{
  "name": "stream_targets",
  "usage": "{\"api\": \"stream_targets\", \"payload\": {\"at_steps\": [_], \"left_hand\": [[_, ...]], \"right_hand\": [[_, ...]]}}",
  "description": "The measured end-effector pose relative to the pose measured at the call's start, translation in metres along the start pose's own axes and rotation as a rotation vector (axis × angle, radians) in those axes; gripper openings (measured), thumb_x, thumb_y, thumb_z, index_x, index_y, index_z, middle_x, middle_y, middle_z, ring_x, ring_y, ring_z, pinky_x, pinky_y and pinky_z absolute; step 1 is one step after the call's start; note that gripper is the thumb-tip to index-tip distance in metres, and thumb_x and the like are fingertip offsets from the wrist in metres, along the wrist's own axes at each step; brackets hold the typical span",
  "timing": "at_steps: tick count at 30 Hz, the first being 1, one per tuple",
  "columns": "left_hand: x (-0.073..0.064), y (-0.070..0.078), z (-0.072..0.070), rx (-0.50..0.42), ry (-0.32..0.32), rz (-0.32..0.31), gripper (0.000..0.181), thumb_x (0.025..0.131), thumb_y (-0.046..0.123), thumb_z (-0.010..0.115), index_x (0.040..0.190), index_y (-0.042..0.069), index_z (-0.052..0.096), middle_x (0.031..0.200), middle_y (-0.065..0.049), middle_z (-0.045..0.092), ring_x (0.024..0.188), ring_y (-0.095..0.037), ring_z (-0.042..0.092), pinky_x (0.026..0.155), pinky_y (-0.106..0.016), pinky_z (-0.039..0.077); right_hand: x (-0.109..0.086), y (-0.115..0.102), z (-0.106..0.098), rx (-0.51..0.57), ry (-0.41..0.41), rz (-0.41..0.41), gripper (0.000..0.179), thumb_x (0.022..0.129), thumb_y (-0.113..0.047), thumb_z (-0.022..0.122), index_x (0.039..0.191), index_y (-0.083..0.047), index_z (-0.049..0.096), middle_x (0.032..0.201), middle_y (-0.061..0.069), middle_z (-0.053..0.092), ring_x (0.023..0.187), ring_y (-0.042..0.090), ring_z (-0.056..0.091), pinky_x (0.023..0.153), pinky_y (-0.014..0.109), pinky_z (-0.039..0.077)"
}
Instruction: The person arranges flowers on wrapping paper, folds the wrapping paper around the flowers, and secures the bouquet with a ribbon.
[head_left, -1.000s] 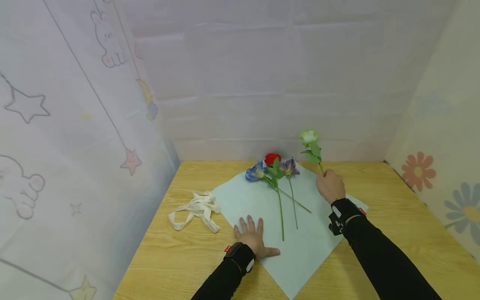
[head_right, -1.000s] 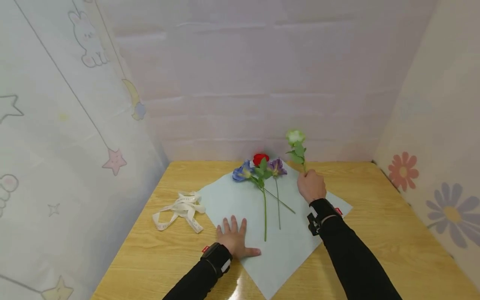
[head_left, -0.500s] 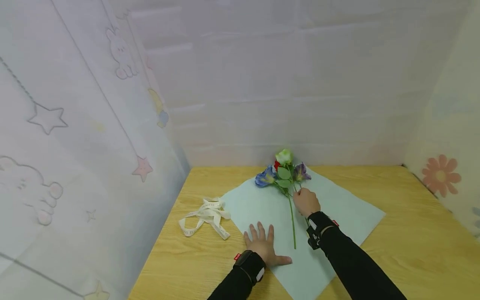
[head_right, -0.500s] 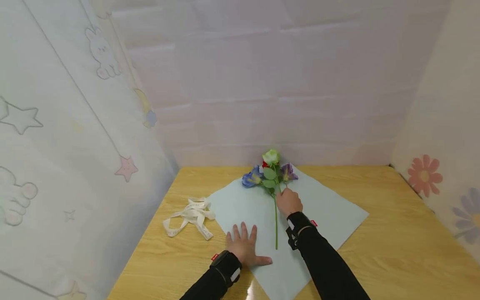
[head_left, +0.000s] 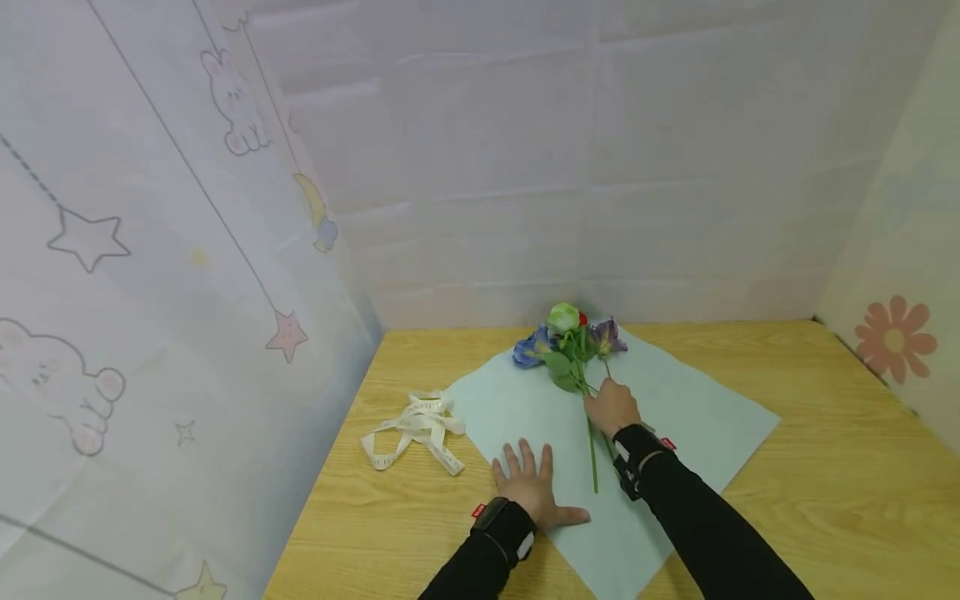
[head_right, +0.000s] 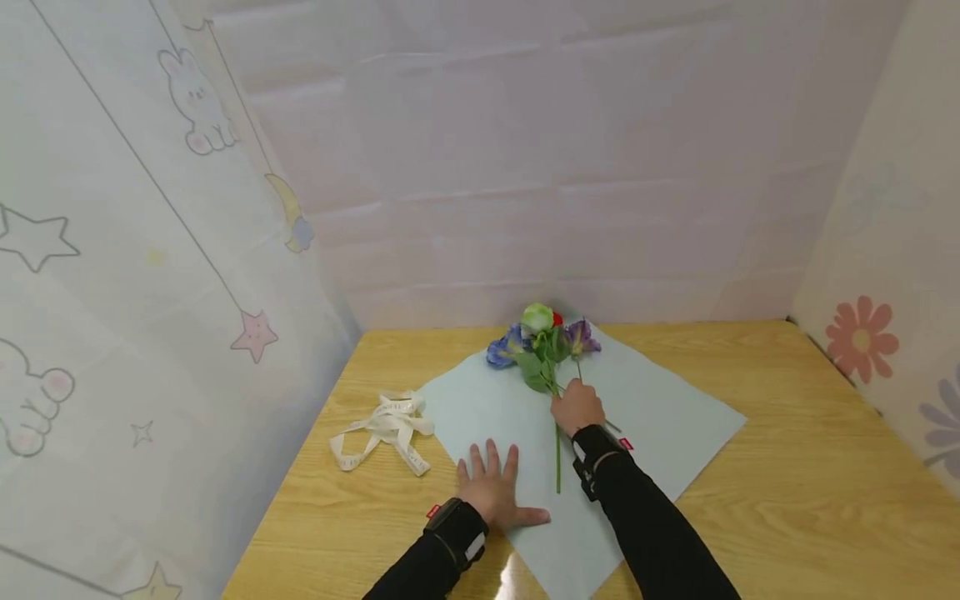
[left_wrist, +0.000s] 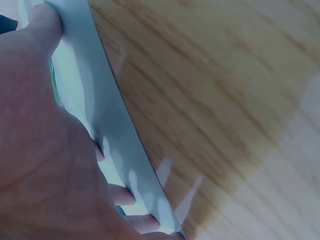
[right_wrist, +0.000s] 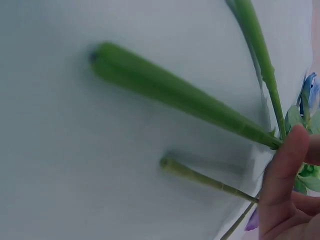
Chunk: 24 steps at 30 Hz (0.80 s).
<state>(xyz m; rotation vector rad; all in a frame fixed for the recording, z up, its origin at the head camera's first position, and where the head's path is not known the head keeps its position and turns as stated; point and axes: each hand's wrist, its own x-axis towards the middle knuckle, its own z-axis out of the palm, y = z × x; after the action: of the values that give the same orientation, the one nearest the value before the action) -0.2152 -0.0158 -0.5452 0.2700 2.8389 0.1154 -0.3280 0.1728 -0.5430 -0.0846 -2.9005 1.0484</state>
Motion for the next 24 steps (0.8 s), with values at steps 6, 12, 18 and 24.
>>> {"api": "stream_targets", "payload": {"at_steps": [6,12,18,24], "left_hand": [[-0.014,0.003,-0.02,-0.038,-0.032,-0.001,0.113,0.072,0.086,0.065,0.161,0.025,0.031,0.166,-0.016,0.024,0.152,-0.042,0.018,0.117,-0.062,0.02],[-0.021,0.005,-0.028,-0.037,-0.038,0.002,0.113,0.073,0.085,0.065,0.161,0.023,0.031,0.165,-0.017,0.025,0.152,-0.043,0.018,0.117,-0.063,0.021],[-0.021,0.005,-0.027,-0.037,-0.043,0.001,0.114,0.073,0.087,0.063,0.162,0.024,0.03,0.166,-0.017,0.023,0.152,-0.042,0.017,0.117,-0.063,0.02],[-0.007,0.001,-0.009,-0.016,-0.018,0.008,0.115,0.071,0.092,0.057,0.163,0.028,0.026,0.167,-0.015,0.02,0.153,-0.042,0.015,0.117,-0.063,0.019]], "right_hand": [[-0.003,0.0,0.0,0.001,-0.024,0.017,0.04,0.101,-0.021,0.057,0.067,0.0,0.061,0.047,0.008,0.053,0.035,0.021,0.054,0.04,0.033,0.045],[-0.008,-0.004,-0.002,-0.082,-0.014,0.008,0.044,0.101,-0.02,0.058,0.059,-0.01,0.05,0.051,0.004,0.045,0.044,0.022,0.05,0.042,0.032,0.036],[-0.01,-0.006,-0.003,-0.14,-0.011,0.005,0.043,0.101,-0.019,0.056,0.059,-0.01,0.048,0.053,0.005,0.045,0.046,0.022,0.047,0.044,0.034,0.033],[-0.008,-0.005,0.0,-0.117,-0.003,-0.021,0.039,0.1,-0.018,0.054,0.063,-0.008,0.051,0.055,0.006,0.046,0.046,0.023,0.047,0.044,0.034,0.034]]}}
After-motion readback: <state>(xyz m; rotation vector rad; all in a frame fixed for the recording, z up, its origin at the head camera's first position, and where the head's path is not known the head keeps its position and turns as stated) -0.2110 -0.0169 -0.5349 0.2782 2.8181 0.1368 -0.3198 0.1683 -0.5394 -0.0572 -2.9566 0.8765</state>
